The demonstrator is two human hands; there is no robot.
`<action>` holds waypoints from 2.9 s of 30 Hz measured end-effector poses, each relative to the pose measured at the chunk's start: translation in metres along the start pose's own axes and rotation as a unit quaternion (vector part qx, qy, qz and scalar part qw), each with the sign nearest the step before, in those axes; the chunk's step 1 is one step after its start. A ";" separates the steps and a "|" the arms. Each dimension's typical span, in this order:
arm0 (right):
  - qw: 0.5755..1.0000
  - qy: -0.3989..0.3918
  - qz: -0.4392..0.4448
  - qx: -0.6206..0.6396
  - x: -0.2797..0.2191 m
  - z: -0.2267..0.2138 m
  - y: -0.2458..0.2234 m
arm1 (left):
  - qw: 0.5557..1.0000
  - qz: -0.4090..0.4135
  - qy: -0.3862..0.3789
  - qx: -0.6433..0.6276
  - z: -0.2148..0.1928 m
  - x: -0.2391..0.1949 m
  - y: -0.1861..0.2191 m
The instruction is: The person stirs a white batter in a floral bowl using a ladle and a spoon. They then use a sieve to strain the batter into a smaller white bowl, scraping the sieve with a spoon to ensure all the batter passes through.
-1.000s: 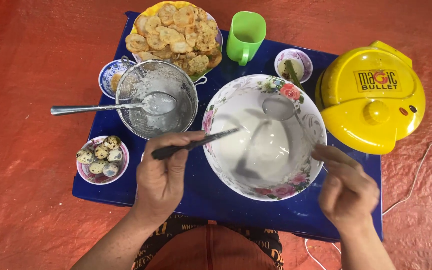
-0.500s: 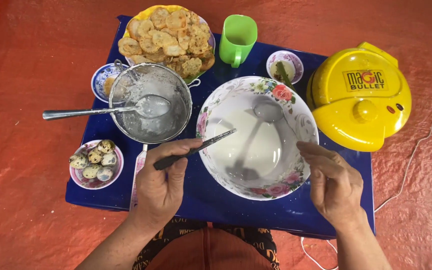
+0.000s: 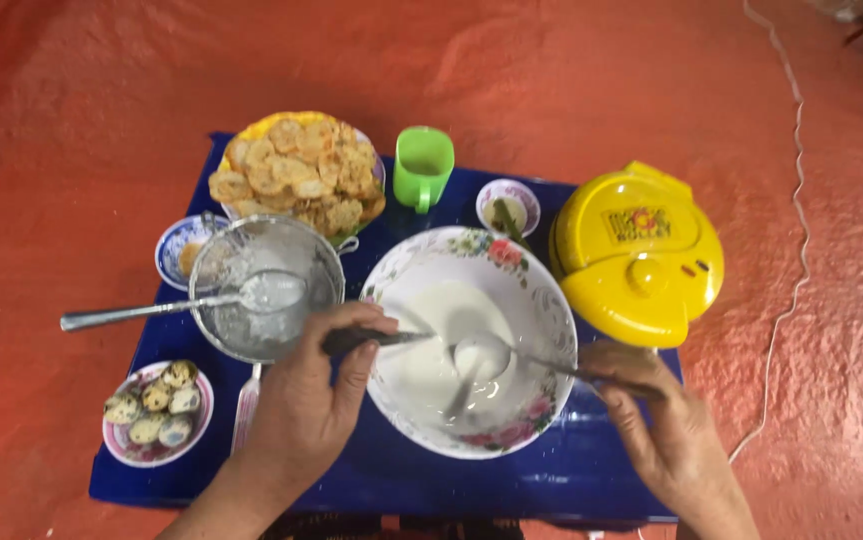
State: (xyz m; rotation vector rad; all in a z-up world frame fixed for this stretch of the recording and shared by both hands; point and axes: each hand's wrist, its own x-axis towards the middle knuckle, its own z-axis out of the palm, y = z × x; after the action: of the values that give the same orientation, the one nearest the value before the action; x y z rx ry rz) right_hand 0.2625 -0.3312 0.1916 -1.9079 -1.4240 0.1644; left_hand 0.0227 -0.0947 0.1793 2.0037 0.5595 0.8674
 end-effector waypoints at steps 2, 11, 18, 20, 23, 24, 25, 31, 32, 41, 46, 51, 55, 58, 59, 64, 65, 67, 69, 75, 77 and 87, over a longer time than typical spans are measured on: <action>0.999 -0.011 0.031 0.010 -0.003 0.000 0.005 | 0.999 0.035 -0.024 -0.015 0.009 0.005 -0.001; 0.986 0.060 -0.115 -0.105 -0.016 -0.005 0.016 | 0.981 -0.139 -0.089 0.100 -0.025 0.005 -0.002; 0.977 0.105 -0.134 -0.125 -0.026 0.016 0.025 | 0.976 -0.135 -0.113 0.128 -0.005 -0.012 -0.020; 0.975 0.117 -0.169 -0.087 -0.019 0.020 0.020 | 0.993 -0.010 -0.094 0.066 0.008 -0.011 -0.023; 0.973 0.129 -0.166 -0.100 -0.013 0.030 0.017 | 0.992 0.029 -0.110 0.056 0.024 -0.009 -0.036; 0.973 0.132 -0.163 -0.102 -0.008 0.031 0.015 | 0.991 0.031 -0.114 0.056 0.020 -0.007 -0.033; 0.965 0.121 -0.189 -0.132 -0.003 0.033 0.014 | 0.984 -0.046 -0.141 0.096 0.016 -0.005 -0.030; 0.954 0.146 -0.183 -0.186 -0.005 0.027 0.005 | 0.977 -0.106 -0.078 0.167 0.009 -0.007 -0.042; 0.960 0.152 -0.167 -0.168 -0.011 0.026 0.004 | 0.984 -0.069 -0.056 0.157 0.014 -0.013 -0.050; 0.956 0.105 -0.188 -0.198 0.005 0.032 0.012 | 0.971 -0.148 -0.088 0.165 0.025 -0.010 -0.041; 0.962 0.132 -0.193 -0.143 -0.002 0.030 -0.002 | 0.982 -0.164 -0.016 0.095 0.020 -0.014 -0.027; 0.963 0.086 -0.209 -0.149 0.010 0.036 0.006 | 0.992 -0.100 -0.043 0.070 0.022 -0.015 -0.027; 0.951 0.101 -0.198 -0.216 0.001 0.026 0.005 | 0.978 -0.159 0.021 0.133 0.002 -0.011 -0.018; 0.955 0.103 -0.214 -0.180 -0.006 0.026 0.005 | 0.985 -0.161 0.040 0.054 0.003 -0.019 -0.024; 0.957 0.099 -0.224 -0.155 -0.006 0.028 0.007 | 0.988 -0.148 0.036 0.006 0.006 -0.020 -0.026; 0.959 0.074 -0.196 -0.192 0.006 0.034 0.011 | 0.989 -0.141 0.041 -0.011 0.014 -0.022 -0.024; 0.951 0.077 -0.194 -0.227 0.006 0.035 0.014 | 0.989 -0.120 0.066 0.049 0.014 -0.023 -0.021; 0.951 0.092 -0.203 -0.214 -0.001 0.028 0.008 | 0.989 -0.113 0.086 0.049 0.010 -0.025 -0.027; 0.951 0.102 -0.212 -0.200 -0.006 0.025 0.005 | 0.987 -0.111 0.107 0.047 0.011 -0.029 -0.032; 0.959 0.112 -0.213 -0.148 0.003 0.032 0.003 | 0.983 -0.149 0.065 -0.082 0.016 -0.033 -0.052; 0.953 0.093 -0.188 -0.217 0.001 0.033 0.011 | 0.982 -0.121 0.108 -0.098 0.012 -0.037 -0.054; 0.963 0.110 -0.184 -0.161 0.016 0.052 0.001 | 0.954 -0.243 0.079 -0.159 0.017 -0.040 -0.038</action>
State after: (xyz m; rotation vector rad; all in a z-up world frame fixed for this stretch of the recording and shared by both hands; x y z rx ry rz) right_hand 0.2427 -0.2927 0.1589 -1.7986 -1.6936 -0.4682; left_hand 0.0067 -0.1098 0.1260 1.4239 0.8961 0.7540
